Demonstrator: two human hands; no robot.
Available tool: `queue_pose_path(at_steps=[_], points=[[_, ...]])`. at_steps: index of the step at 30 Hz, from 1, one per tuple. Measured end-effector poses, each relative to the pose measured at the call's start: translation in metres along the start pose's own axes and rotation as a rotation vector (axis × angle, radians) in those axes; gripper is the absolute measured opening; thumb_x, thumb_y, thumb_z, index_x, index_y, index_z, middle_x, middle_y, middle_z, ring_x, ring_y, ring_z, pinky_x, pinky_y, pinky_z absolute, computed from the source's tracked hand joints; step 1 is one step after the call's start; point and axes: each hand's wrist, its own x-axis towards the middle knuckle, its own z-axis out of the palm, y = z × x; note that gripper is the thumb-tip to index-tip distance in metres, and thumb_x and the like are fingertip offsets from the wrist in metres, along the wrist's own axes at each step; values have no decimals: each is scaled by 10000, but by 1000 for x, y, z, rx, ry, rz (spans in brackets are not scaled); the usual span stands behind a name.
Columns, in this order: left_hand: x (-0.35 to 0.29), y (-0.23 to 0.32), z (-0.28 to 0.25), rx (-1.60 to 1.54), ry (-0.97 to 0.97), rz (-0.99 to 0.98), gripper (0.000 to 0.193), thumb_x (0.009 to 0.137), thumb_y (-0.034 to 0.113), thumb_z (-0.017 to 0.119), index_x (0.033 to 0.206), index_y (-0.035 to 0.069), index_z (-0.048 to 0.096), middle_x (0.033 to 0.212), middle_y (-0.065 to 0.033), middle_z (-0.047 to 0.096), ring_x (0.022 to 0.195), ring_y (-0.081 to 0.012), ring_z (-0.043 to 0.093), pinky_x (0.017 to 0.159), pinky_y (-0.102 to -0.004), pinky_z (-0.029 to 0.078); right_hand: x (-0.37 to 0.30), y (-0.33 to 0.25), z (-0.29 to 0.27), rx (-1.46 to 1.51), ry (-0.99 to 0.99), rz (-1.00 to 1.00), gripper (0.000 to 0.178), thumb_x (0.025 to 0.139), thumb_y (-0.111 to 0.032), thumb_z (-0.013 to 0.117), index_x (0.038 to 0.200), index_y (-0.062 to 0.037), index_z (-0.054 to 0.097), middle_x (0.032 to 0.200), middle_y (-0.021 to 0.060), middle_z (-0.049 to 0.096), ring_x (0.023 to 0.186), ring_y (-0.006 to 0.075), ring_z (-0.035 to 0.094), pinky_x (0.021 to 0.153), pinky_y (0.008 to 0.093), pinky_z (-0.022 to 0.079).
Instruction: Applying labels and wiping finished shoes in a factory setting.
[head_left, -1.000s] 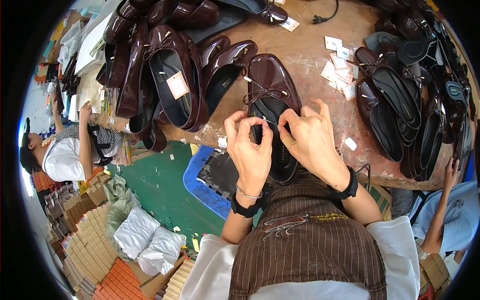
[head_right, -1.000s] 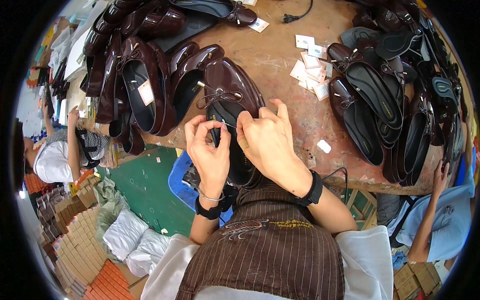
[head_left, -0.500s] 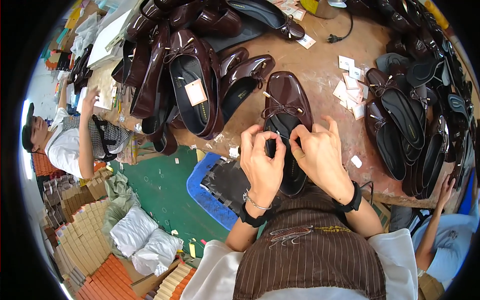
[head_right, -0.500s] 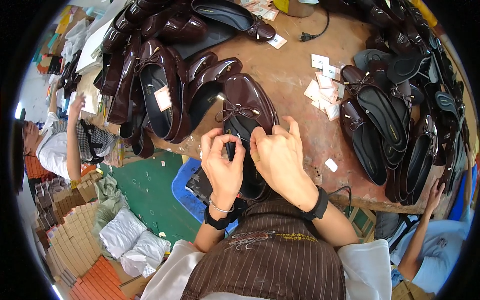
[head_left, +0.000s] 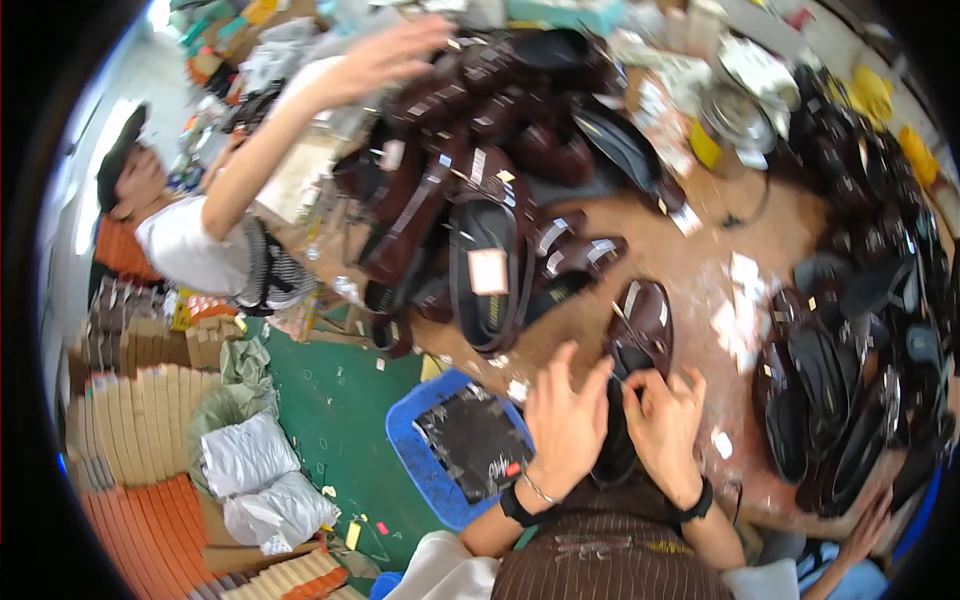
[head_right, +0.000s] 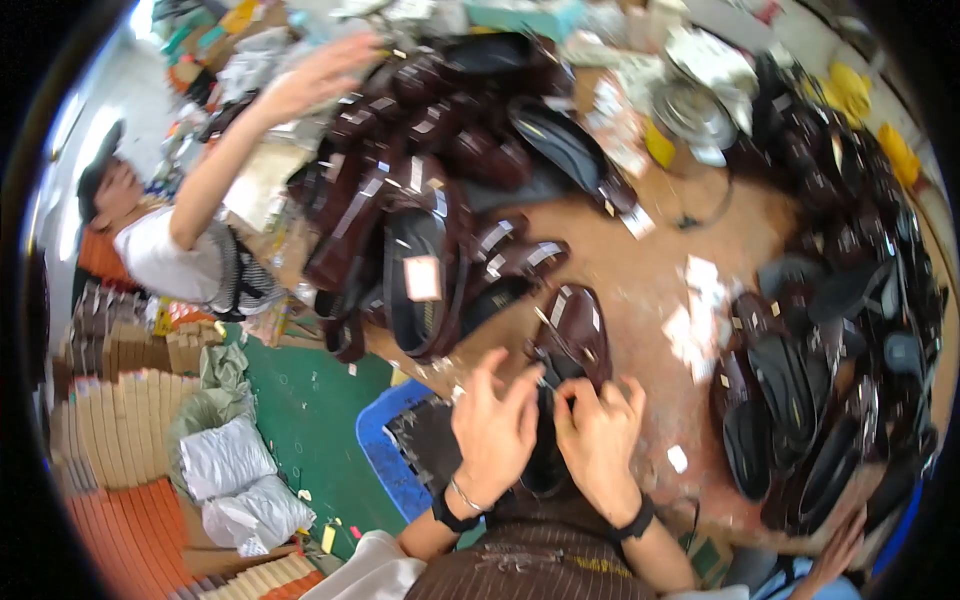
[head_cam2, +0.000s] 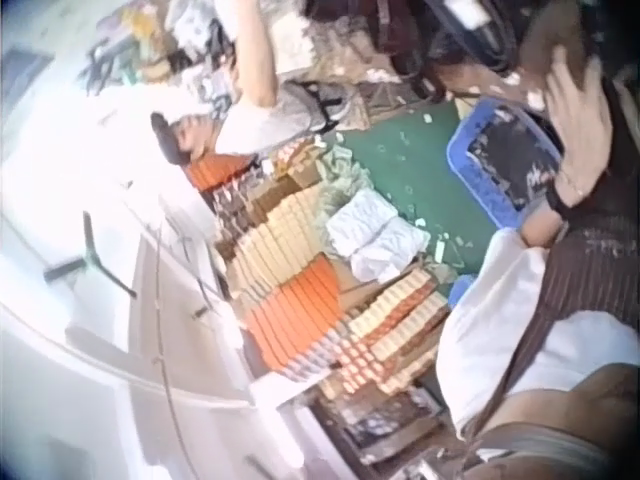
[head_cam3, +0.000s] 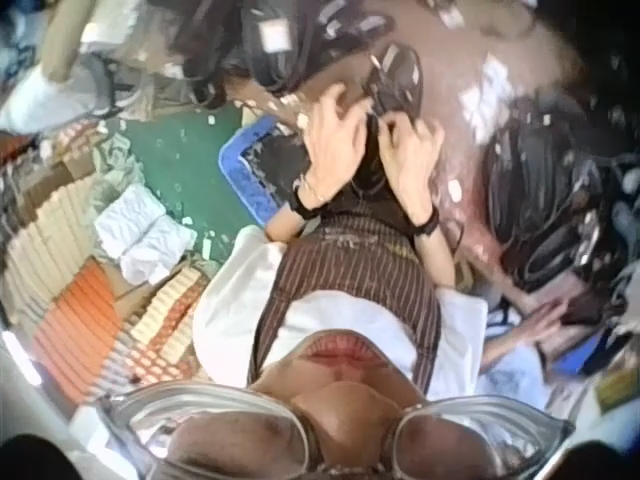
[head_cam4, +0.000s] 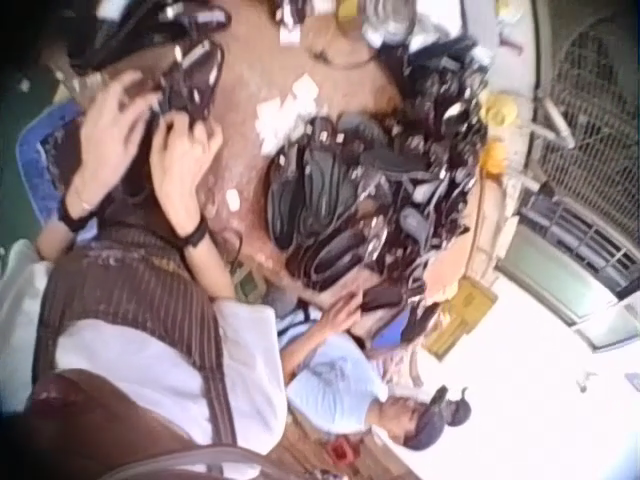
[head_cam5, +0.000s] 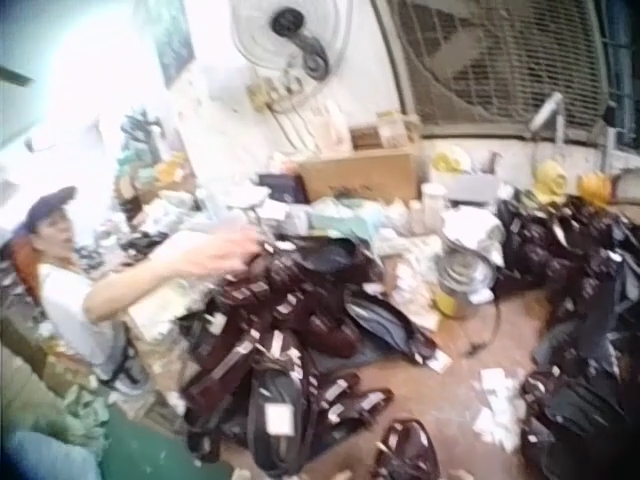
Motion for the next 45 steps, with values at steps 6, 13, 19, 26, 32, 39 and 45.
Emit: queue_pose_path(at_steps=[6, 13, 19, 26, 32, 39, 45], points=[[4, -3, -4, 31, -65, 31, 144, 869, 191, 732, 970, 110, 668, 1244, -87, 590, 1019, -278, 600, 806, -407, 491, 0, 1, 1, 57, 6, 34, 67, 807, -61, 767, 799, -80, 703, 506, 44, 433, 599, 252, 483, 1002, 465, 407], [3, -4, 2, -172, 49, 37, 175, 827, 192, 790, 898, 95, 663, 1171, -61, 609, 977, -268, 619, 759, -397, 513, 1, -12, -13, -154, -60, 12, 66, 787, -107, 781, 823, -76, 735, 624, 127, 613, 718, 321, 609, 1013, 486, 412], [6, 1, -2, -218, 180, 110, 172, 848, 146, 772, 905, 48, 643, 1087, -70, 634, 911, -264, 625, 725, -367, 522, 2, -10, -50, 232, -169, 107, 204, 800, -54, 808, 988, -13, 739, 624, 54, 535, 614, 162, 509, 702, 320, 441], [5, -7, 6, -591, 164, 69, 147, 919, 68, 716, 961, 7, 589, 944, -114, 662, 781, -286, 676, 665, -381, 532, 4, 12, -80, 973, -486, 398, 152, 834, 17, 780, 974, 36, 723, 975, 80, 724, 935, 113, 633, 821, 248, 478], [13, -2, 2, -834, 18, -197, 109, 975, 84, 693, 986, -2, 627, 774, -96, 664, 594, -152, 642, 544, -299, 495, 6, 8, -73, 857, -379, 388, 203, 840, 47, 764, 1037, 55, 715, 945, 98, 748, 868, 116, 666, 799, 236, 501], [15, -1, 1, -1279, -210, -430, 103, 1002, 90, 668, 1035, 0, 705, 864, -16, 692, 657, -54, 628, 532, -211, 506, 4, 5, -52, 683, -208, 301, 93, 889, -54, 776, 952, 13, 772, 889, 74, 761, 852, 131, 695, 803, 279, 534], [7, -9, 1, -1230, -207, -260, 197, 992, -50, 598, 1132, -42, 737, 1055, -107, 660, 874, -143, 679, 722, -260, 586, 2, 0, -37, 514, -27, 162, 51, 825, -67, 792, 870, -55, 771, 814, 85, 720, 731, 222, 646, 781, 352, 494]])
